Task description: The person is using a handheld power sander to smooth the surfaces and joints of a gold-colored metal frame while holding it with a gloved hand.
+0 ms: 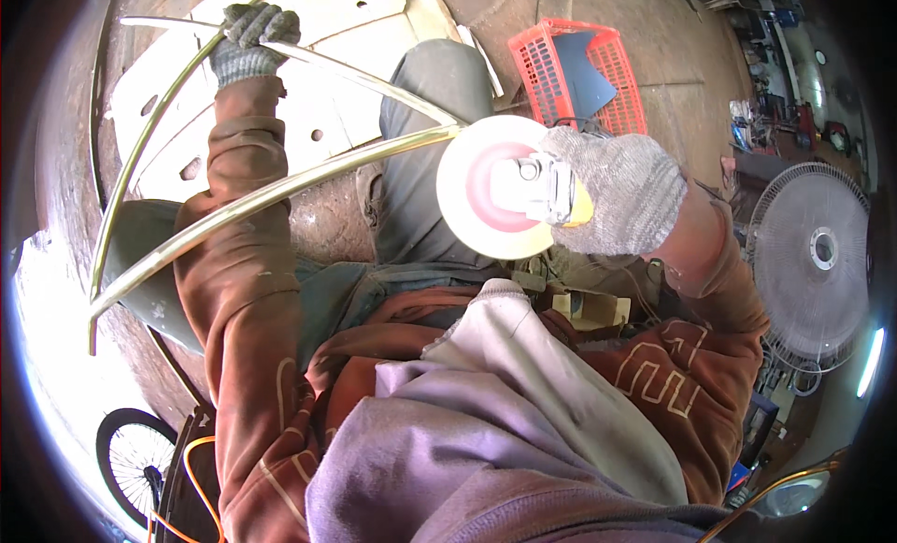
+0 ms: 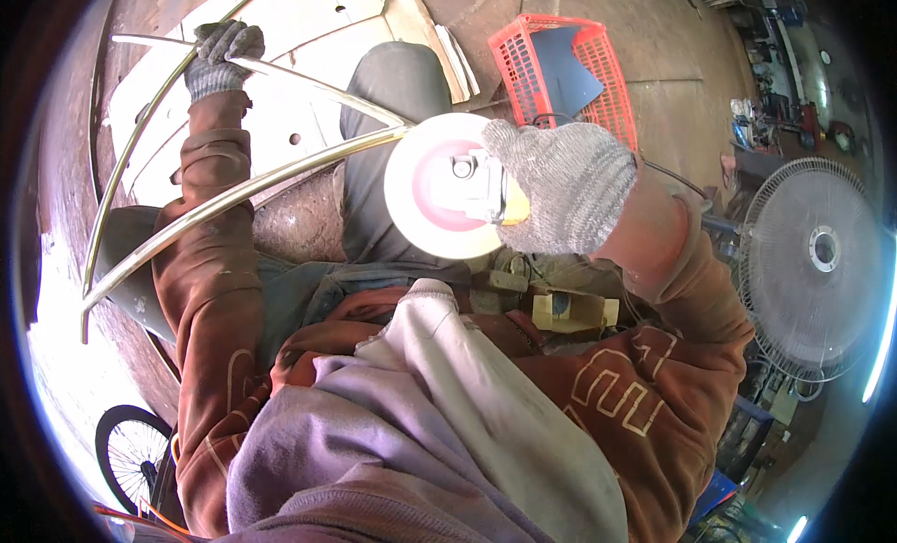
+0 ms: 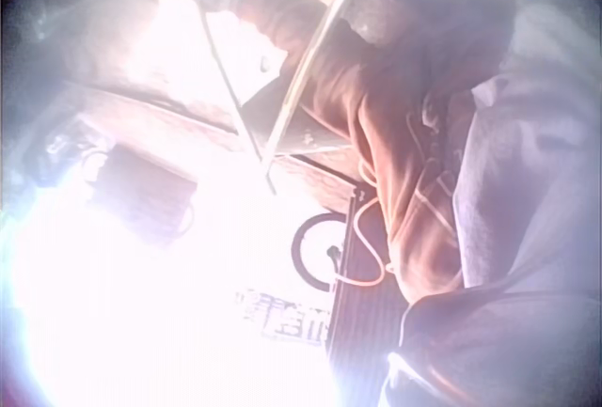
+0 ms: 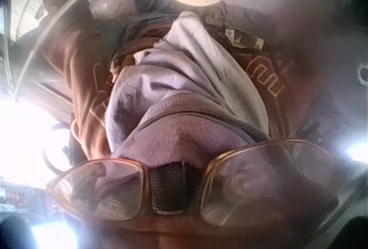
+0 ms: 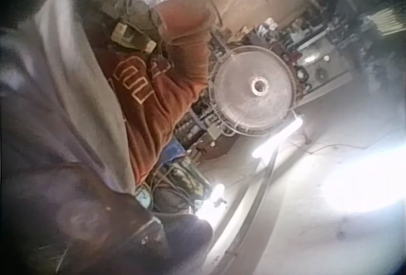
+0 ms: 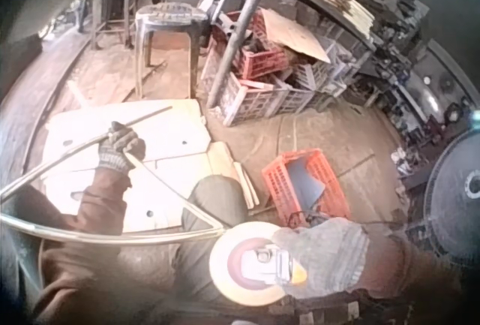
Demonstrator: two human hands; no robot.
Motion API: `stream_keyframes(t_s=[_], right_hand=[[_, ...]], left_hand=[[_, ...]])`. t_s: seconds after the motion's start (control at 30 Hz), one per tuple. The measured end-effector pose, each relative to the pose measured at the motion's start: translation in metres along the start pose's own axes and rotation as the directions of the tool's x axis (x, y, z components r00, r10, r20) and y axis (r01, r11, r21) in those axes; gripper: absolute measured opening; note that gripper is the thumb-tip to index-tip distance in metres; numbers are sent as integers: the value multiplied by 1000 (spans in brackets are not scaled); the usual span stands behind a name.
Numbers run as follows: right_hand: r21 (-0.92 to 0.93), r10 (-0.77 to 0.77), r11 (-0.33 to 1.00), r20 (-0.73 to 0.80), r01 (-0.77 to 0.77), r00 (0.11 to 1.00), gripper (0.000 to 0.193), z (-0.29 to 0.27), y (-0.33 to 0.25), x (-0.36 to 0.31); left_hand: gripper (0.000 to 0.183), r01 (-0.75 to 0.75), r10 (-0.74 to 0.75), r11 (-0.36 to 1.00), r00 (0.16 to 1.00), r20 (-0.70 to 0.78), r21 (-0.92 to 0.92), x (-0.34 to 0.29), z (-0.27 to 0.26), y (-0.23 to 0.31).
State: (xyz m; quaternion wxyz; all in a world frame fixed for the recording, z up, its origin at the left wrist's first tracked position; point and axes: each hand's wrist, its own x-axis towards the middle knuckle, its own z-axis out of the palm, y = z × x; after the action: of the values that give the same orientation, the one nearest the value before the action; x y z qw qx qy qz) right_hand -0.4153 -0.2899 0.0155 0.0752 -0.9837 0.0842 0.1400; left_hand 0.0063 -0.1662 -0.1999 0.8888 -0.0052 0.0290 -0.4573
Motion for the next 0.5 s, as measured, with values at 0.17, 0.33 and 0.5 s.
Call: stream_keyframes(t_s=[0.17,0.33,0.5], right_hand=[[49,6,999,34,-7,999,58,-11,-1,-10],[65,42,997,3,-43,999,59,-10,2,-28],[203,164,965,33,-168,986,70,-18,4,-45]], left_hand=[[46,44,-43,999,998,50,-23,1,-9,9],[57,-9,6,999,998,-65,-42,2,-4,0],[55,-7,7,1000,999,-31,-10,-1,-1,1]])
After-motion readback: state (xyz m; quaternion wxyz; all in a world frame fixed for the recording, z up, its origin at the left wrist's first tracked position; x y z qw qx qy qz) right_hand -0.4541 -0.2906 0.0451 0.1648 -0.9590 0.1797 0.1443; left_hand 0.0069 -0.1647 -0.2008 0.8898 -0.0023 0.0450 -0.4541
